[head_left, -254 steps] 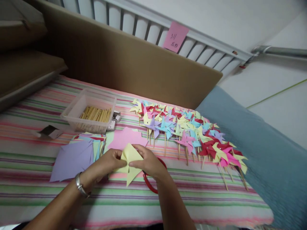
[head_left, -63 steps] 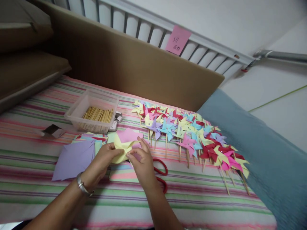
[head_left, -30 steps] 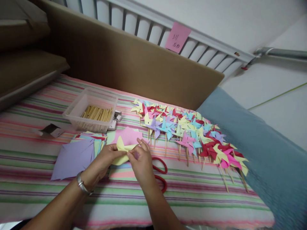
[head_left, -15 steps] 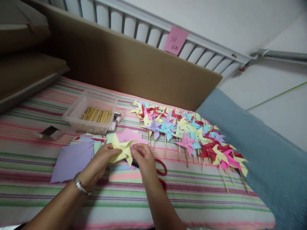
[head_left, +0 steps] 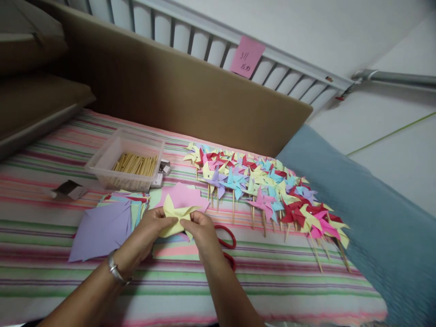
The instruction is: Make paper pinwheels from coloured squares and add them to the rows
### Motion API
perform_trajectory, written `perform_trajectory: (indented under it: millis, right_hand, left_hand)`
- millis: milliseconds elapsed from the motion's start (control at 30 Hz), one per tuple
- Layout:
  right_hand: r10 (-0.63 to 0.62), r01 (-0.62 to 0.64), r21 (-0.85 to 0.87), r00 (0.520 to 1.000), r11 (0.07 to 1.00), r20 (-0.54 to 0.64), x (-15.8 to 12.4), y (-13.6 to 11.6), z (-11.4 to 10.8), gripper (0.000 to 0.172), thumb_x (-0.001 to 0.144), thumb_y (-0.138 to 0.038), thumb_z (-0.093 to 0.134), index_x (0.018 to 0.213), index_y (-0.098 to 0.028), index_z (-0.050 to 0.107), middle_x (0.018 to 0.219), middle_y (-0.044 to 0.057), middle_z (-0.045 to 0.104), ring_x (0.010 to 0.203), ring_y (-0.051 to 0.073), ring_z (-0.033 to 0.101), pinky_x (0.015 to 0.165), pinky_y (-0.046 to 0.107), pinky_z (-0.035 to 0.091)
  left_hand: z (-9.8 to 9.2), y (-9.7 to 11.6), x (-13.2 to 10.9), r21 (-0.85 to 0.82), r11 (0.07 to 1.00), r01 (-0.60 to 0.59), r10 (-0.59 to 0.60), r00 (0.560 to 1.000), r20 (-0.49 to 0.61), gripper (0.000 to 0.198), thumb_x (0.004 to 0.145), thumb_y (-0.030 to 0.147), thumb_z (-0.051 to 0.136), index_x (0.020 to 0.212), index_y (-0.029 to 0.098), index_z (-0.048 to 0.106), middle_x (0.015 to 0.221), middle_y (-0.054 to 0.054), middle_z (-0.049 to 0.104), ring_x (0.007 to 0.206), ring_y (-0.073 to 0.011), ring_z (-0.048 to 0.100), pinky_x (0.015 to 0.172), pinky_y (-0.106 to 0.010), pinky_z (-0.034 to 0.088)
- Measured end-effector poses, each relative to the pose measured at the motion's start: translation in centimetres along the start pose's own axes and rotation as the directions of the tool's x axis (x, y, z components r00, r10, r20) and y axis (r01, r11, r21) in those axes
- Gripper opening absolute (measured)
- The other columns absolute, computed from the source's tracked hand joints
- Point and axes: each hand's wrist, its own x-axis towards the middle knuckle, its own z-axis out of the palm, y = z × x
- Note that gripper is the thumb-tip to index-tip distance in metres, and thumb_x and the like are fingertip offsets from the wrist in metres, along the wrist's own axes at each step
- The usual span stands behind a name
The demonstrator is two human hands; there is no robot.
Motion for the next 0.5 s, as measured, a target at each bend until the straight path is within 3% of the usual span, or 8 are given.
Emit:
perform_trajectory:
  millis: [200,300,500]
  right_hand:
    - [-0.056,0.053,-0.104,0.998,0.993,-0.025,0.12,0.26,-0.05,0.009,0.057,-0.023,0.061,0.056,-0.016,0.056,0.051,-0.005,0.05,0.049,0.009,0.04,0.048,0.021,0.031]
    - [-0.088,0.084,-0.144,0.996,0.986,-0.022,0.2,0.53,-0.11,0.01,0.059,-0.023,0.061,0.056,-0.016,0.055,0.05,-0.005,0.048,0.049,0.009,0.039,0.047,0.021,0.031]
    - [-0.112,0.118,-0.1,0.992,0.988,0.06,0.32,1.04,-0.07,0.012,0.066,-0.024,0.063,0.073,-0.014,0.065,0.065,0.0,0.064,0.059,0.014,0.054,0.058,0.025,0.042]
  left_hand:
    - [-0.28,-0.74,0.29,-0.052,0.999,-0.015,0.019,0.996,0.086,0.022,0.058,0.022,0.074,0.077,0.012,0.073,0.069,-0.004,0.073,0.057,-0.0128,0.06,0.056,-0.021,0.043]
    - [-0.19,-0.65,0.24,-0.053,0.999,-0.005,0.008,0.999,0.053,0.022,0.056,0.021,0.076,0.075,0.011,0.073,0.068,-0.004,0.072,0.057,-0.0131,0.06,0.057,-0.021,0.043]
    - [-0.1,-0.23,0.01,-0.064,0.996,-0.058,0.062,0.997,0.051,0.019,0.057,0.019,0.073,0.074,0.011,0.073,0.066,-0.003,0.071,0.055,-0.0123,0.059,0.055,-0.021,0.042]
